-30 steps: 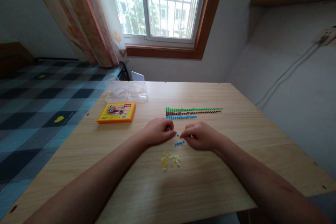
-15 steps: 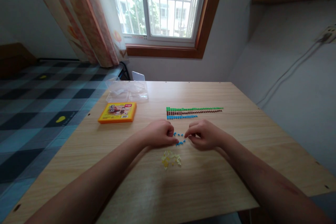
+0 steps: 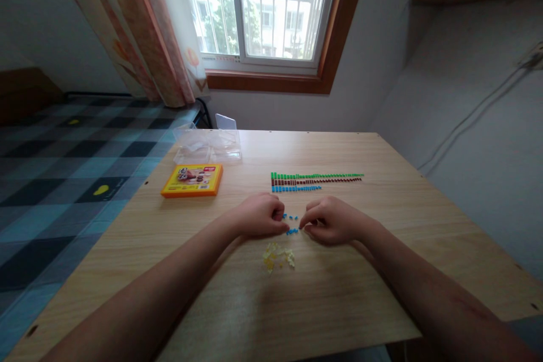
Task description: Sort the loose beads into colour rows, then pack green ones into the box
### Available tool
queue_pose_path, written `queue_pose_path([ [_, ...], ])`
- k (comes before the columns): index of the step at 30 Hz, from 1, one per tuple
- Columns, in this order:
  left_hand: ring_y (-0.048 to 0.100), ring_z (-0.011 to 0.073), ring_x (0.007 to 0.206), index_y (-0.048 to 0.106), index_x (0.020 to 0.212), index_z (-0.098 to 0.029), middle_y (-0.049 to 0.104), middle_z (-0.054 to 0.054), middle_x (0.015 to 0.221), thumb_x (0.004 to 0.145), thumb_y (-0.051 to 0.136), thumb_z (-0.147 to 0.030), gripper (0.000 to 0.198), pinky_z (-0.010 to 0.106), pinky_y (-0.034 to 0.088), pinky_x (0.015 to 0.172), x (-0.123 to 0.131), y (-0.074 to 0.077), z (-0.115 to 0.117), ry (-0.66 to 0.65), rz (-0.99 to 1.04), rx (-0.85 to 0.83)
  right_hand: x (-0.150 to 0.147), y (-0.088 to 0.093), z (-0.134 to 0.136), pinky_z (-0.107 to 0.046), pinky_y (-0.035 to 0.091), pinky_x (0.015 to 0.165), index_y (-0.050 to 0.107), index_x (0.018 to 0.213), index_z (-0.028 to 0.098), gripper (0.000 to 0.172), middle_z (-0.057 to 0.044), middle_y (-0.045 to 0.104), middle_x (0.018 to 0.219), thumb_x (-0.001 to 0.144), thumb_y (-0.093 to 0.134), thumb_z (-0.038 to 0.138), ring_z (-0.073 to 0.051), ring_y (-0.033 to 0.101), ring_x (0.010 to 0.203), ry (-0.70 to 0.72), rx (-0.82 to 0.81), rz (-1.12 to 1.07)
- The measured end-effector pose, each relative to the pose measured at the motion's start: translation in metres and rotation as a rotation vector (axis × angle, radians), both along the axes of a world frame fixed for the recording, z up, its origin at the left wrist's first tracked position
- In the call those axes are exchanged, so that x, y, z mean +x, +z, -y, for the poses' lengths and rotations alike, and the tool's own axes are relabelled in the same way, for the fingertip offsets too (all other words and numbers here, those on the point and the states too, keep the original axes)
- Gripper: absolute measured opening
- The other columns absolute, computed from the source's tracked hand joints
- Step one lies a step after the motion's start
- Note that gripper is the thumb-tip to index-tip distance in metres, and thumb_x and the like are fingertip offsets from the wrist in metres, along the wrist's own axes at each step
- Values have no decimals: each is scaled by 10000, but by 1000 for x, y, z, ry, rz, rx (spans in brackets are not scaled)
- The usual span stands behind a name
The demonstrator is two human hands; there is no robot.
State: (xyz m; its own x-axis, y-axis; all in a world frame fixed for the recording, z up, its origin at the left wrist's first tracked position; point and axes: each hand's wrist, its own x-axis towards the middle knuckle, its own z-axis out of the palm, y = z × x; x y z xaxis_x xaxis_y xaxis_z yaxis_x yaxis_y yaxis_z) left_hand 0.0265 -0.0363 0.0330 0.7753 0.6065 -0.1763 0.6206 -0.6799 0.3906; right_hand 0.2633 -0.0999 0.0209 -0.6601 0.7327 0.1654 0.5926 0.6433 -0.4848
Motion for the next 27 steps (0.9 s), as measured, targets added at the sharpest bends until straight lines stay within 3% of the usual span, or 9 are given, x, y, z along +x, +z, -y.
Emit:
queue_pose_path([
  [4, 508, 170, 742, 563, 665, -202, 599, 12, 726, 784, 644, -416, 258, 287, 367, 660, 1, 1, 1, 12, -7, 12, -4, -1, 0, -232, 360, 604, 795, 974, 221, 277, -17, 680, 753, 802, 594, 139, -112, 547, 638, -12, 31, 15],
  [10, 512, 173, 770, 561, 672, -204, 598, 3, 744, 757, 694, -410, 259, 285, 365, 661, 1, 6, 3, -9, -26, 6, -5, -7, -1, -241, 369, 637, 728, 1218, 269, 380, -17, 678, 819, 882, 574, 178, -114, 537, 648, -45, 106, 17],
  [16, 512, 167, 780, 559, 685, -203, 600, -2, 773, 745, 709, -438, 285, 276, 362, 651, -2, 8, -2, -39, -24, -52, -2, -9, -1, -238, 351, 605, 792, 990, 241, 219, -8, 655, 749, 870, 614, 198, -103, 532, 619, -41, 115, -11],
  [21, 489, 164, 700, 544, 653, -200, 587, 13, 707, 817, 607, -483, 333, 298, 329, 623, 1, -2, 2, 39, 12, 17, -6, -8, 0, -236, 337, 592, 795, 984, 249, 210, -2, 654, 739, 878, 617, 208, -96, 519, 601, -30, 110, -4],
  [27, 492, 177, 715, 556, 647, -198, 604, 34, 711, 802, 633, -494, 343, 302, 328, 638, 6, -5, 10, 73, 29, 104, -5, -10, -1, -232, 331, 585, 791, 929, 232, 180, -6, 653, 723, 878, 620, 203, -96, 520, 599, -33, 134, -38],
])
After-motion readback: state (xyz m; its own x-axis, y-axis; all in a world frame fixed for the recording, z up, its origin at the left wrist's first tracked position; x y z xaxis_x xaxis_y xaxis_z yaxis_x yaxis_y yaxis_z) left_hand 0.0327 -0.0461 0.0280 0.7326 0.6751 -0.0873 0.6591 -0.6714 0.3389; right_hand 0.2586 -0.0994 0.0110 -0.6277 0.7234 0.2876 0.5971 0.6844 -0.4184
